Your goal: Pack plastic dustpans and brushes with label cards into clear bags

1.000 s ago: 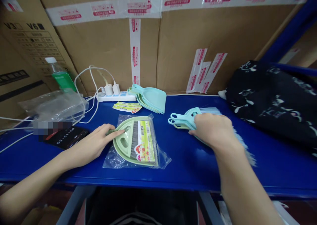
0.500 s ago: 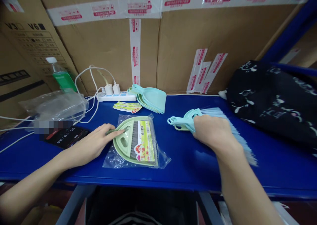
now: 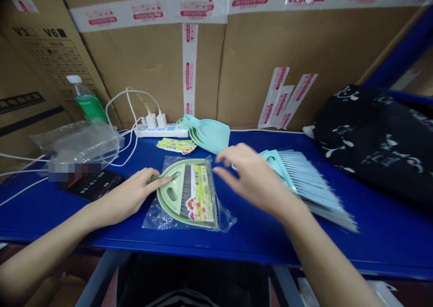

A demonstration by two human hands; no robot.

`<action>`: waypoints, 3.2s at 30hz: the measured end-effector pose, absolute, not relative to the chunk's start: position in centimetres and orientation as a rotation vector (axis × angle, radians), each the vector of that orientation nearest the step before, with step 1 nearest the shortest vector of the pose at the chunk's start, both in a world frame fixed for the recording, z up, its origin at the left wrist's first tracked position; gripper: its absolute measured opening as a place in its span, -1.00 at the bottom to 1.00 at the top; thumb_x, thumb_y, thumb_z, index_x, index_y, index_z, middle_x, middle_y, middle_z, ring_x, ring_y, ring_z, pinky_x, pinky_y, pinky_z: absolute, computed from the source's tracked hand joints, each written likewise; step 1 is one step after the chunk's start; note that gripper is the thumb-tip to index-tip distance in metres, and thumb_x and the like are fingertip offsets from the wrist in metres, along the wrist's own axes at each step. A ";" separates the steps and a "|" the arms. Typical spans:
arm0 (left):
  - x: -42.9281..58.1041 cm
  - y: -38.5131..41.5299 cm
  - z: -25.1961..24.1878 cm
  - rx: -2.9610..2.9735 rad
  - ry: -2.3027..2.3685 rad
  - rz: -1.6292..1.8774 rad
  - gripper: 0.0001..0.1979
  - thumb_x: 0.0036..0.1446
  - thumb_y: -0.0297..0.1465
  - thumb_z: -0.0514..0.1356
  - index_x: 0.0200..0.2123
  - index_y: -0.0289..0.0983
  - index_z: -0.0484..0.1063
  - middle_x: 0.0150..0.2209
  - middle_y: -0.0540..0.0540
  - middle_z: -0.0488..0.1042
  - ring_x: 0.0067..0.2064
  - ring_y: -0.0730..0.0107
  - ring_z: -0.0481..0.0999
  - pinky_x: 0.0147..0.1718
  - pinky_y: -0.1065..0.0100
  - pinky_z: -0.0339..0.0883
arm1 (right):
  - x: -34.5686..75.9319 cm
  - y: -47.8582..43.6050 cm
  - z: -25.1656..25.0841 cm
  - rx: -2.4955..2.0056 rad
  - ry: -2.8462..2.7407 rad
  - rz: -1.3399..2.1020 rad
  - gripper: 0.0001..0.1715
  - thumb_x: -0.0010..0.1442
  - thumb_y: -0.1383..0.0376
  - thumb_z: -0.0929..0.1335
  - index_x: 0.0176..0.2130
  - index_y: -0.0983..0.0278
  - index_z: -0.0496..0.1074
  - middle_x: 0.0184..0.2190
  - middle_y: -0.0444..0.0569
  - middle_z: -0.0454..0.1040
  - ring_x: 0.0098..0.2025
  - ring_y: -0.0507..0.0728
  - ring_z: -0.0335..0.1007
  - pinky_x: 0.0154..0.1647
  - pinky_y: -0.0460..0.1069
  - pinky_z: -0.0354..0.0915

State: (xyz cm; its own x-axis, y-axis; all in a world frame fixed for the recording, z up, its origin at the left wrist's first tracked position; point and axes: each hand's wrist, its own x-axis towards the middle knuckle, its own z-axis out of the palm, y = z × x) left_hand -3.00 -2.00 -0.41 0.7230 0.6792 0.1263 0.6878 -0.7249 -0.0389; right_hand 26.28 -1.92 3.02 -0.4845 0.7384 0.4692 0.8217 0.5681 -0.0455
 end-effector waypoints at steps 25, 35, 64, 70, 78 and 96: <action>-3.5 -2.1 -0.1 -2.832 -1.122 -0.238 -0.36 0.07 -0.71 -0.12 0.21 -0.24 0.19 -0.06 -0.21 0.29 -0.07 0.25 0.33 -0.10 0.20 0.37 | 26.1 0.3 0.8 -1.407 -2.277 1.014 -0.69 0.12 0.03 0.22 -0.40 0.22 0.28 -0.59 -0.12 0.38 -0.52 0.06 0.34 -0.47 -0.02 0.23; -3.3 -1.9 -0.2 -2.826 -1.132 -0.209 -0.37 0.08 -0.71 -0.12 0.21 -0.24 0.19 -0.06 -0.21 0.28 -0.08 0.25 0.32 -0.10 0.20 0.36 | 25.1 0.8 -0.2 -1.443 -2.232 0.940 -0.68 0.11 0.06 0.21 -0.52 0.21 0.27 -0.68 -0.19 0.24 -0.60 0.01 0.13 -0.55 -0.04 0.08; -3.3 -2.0 -0.1 -2.829 -1.140 -0.225 -0.41 0.11 -0.71 -0.13 0.18 -0.27 0.22 -0.08 -0.21 0.30 -0.09 0.26 0.32 -0.10 0.22 0.35 | 24.5 0.8 -0.3 -1.325 -1.907 1.255 -0.59 -0.02 0.02 0.36 -0.29 0.22 0.23 -0.57 -0.24 0.30 -0.57 -0.03 0.16 -0.57 -0.07 0.10; -3.4 -2.0 -0.1 -2.843 -1.159 -0.220 -0.40 0.10 -0.70 -0.13 0.19 -0.28 0.21 -0.08 -0.22 0.30 -0.09 0.26 0.33 -0.09 0.20 0.35 | 25.0 0.8 0.2 -1.158 -1.728 1.327 -0.52 -0.04 -0.02 0.38 -0.25 0.21 0.21 -0.41 -0.11 0.40 -0.46 0.01 0.25 -0.55 -0.06 0.14; -3.2 -2.1 -0.1 -2.850 -1.136 -0.229 -0.39 0.08 -0.71 -0.11 0.19 -0.25 0.20 -0.09 -0.20 0.30 -0.09 0.26 0.32 -0.08 0.19 0.35 | 24.2 0.7 -1.3 -1.389 -2.024 0.840 -0.60 0.09 0.07 0.31 -0.16 0.22 0.18 -0.52 -0.17 0.36 -0.53 0.06 0.28 -0.48 0.01 0.21; -3.6 -2.7 0.9 -2.959 -1.122 -0.191 -0.35 0.04 -0.75 -0.12 0.17 -0.22 0.22 -0.08 -0.17 0.31 -0.07 0.30 0.35 -0.04 0.22 0.34 | 27.1 1.3 3.1 -1.457 -2.129 0.269 -0.39 0.14 0.31 0.23 0.19 0.26 0.14 -0.36 -0.02 0.46 -0.43 0.15 0.40 -0.37 0.05 0.28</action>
